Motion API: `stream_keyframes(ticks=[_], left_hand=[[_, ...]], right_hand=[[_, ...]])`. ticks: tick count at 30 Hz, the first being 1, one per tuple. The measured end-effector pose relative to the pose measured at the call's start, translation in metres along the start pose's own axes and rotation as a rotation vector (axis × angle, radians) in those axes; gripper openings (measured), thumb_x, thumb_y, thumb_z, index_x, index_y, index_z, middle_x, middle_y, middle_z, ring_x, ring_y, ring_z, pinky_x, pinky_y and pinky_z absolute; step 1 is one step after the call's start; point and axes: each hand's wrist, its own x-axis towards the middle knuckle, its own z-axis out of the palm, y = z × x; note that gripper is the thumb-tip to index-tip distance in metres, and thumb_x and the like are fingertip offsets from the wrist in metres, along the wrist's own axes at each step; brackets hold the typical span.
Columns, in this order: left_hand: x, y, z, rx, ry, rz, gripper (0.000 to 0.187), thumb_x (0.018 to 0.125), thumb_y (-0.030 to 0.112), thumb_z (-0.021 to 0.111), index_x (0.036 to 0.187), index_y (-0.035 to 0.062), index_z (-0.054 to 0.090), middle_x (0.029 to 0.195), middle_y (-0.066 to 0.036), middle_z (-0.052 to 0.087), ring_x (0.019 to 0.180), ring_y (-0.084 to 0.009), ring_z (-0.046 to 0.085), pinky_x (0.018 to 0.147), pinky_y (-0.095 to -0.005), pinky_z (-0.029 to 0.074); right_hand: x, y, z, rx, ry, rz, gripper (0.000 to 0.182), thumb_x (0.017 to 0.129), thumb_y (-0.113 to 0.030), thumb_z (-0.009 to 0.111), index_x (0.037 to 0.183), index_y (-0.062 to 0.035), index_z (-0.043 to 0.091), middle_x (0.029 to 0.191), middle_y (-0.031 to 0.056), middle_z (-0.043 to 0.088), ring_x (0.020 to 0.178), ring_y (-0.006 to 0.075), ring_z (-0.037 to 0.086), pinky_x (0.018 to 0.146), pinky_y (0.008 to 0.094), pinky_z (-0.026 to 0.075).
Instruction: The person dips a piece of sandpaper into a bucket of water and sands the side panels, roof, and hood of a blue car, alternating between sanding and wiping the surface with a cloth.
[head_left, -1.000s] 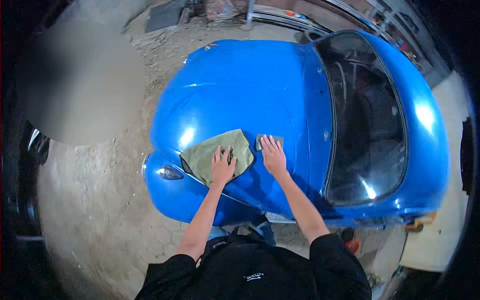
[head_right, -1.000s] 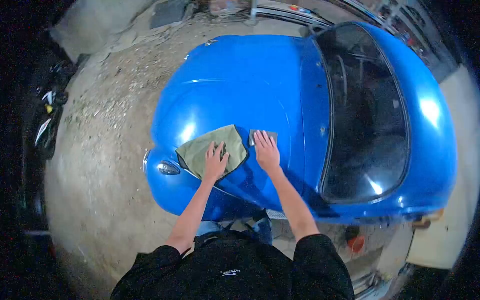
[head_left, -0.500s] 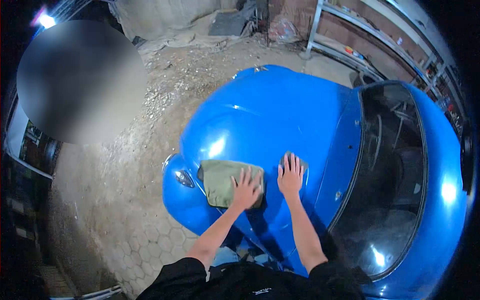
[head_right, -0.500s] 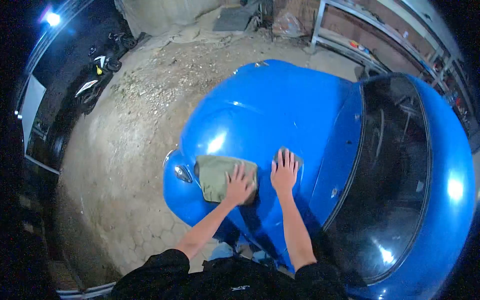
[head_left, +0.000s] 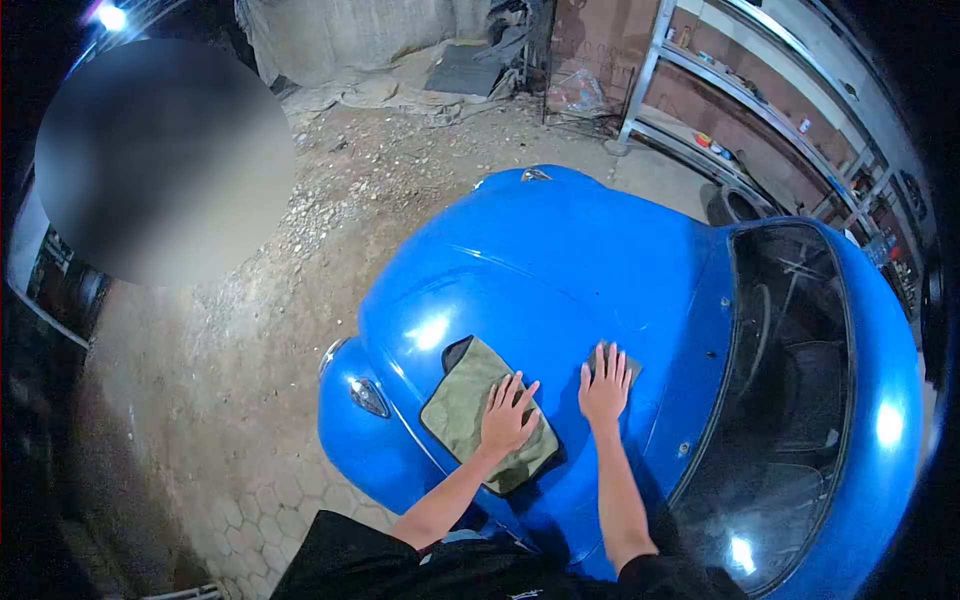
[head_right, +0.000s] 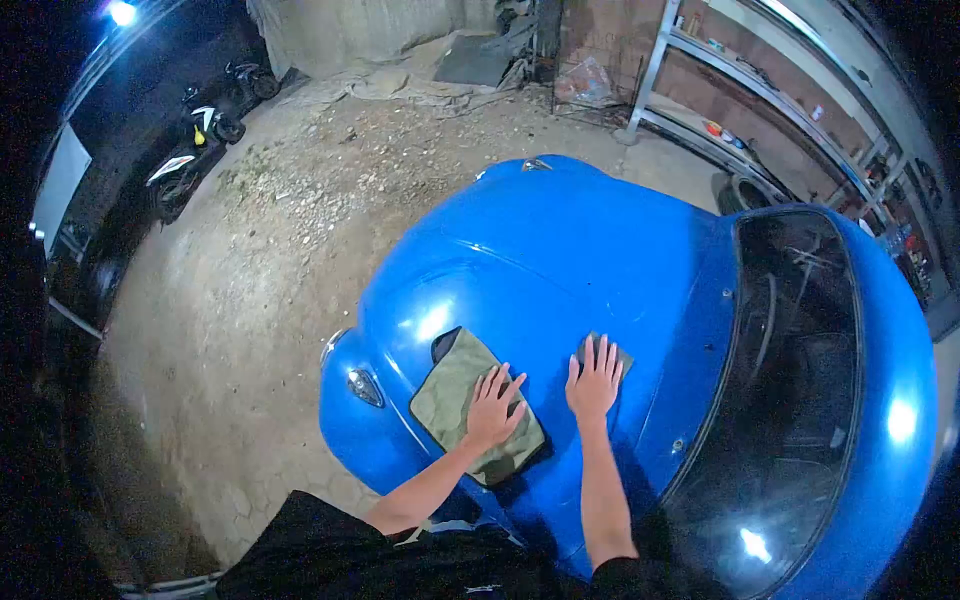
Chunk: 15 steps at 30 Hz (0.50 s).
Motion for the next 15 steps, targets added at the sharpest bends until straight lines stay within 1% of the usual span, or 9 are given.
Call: stream_keyframes(ticks=[3,4,7,10,13,15], left_hand=[[0.001,-0.007,0.010,0.005,0.034,0.013,0.059,0.098,0.042,0.062,0.154,0.0270,0.051,0.163,-0.013,0.042,0.148,-0.0356,0.040,0.123,-0.0533,0.032],[-0.001,-0.011,0.016,0.001,0.059,0.026,0.061,0.096,0.042,0.063,0.154,0.0271,0.051,0.163,-0.013,0.042,0.148,-0.0344,0.040,0.124,-0.0534,0.032],[-0.002,-0.008,0.011,-0.031,0.052,0.006,0.060,0.097,0.041,0.062,0.154,0.0256,0.051,0.163,-0.013,0.042,0.149,-0.0344,0.040,0.124,-0.0531,0.031],[-0.002,0.001,-0.002,-0.084,0.014,-0.037,0.059,0.099,0.039,0.060,0.154,0.0233,0.051,0.163,-0.013,0.042,0.150,-0.0343,0.039,0.125,-0.0527,0.029],[-0.004,0.000,0.000,-0.096,0.016,-0.043,0.057,0.100,0.036,0.058,0.154,0.0217,0.051,0.163,-0.013,0.042,0.150,-0.0344,0.038,0.126,-0.0526,0.027],[-0.001,-0.001,0.000,-0.100,0.022,-0.040,0.056,0.100,0.035,0.057,0.154,0.0217,0.051,0.163,-0.013,0.042,0.151,-0.0343,0.038,0.126,-0.0526,0.027]], right_hand=[[0.057,-0.006,0.031,0.000,0.016,-0.065,0.054,0.105,-0.042,0.053,0.152,-0.0156,0.054,0.163,0.0127,0.044,0.151,0.0368,0.039,0.121,0.0577,0.032],[0.062,-0.008,0.037,-0.007,0.020,-0.088,0.054,0.105,-0.042,0.053,0.152,-0.0158,0.054,0.163,0.0124,0.044,0.150,0.0367,0.039,0.121,0.0577,0.032],[0.052,-0.006,0.036,0.020,-0.032,-0.140,0.053,0.105,-0.040,0.053,0.152,-0.0160,0.054,0.163,0.0118,0.045,0.150,0.0361,0.040,0.120,0.0575,0.033],[-0.026,-0.018,-0.017,0.098,-0.126,-0.169,0.054,0.105,-0.039,0.052,0.155,-0.0181,0.051,0.162,0.0112,0.045,0.150,0.0353,0.040,0.120,0.0569,0.033],[-0.120,-0.028,-0.072,0.072,-0.216,-0.040,0.053,0.106,-0.039,0.050,0.156,-0.0191,0.050,0.163,0.0112,0.045,0.150,0.0358,0.040,0.119,0.0576,0.033],[-0.164,-0.030,-0.088,0.066,-0.270,0.037,0.053,0.106,-0.038,0.049,0.157,-0.0197,0.050,0.164,0.0110,0.043,0.151,0.0357,0.038,0.120,0.0580,0.032]])
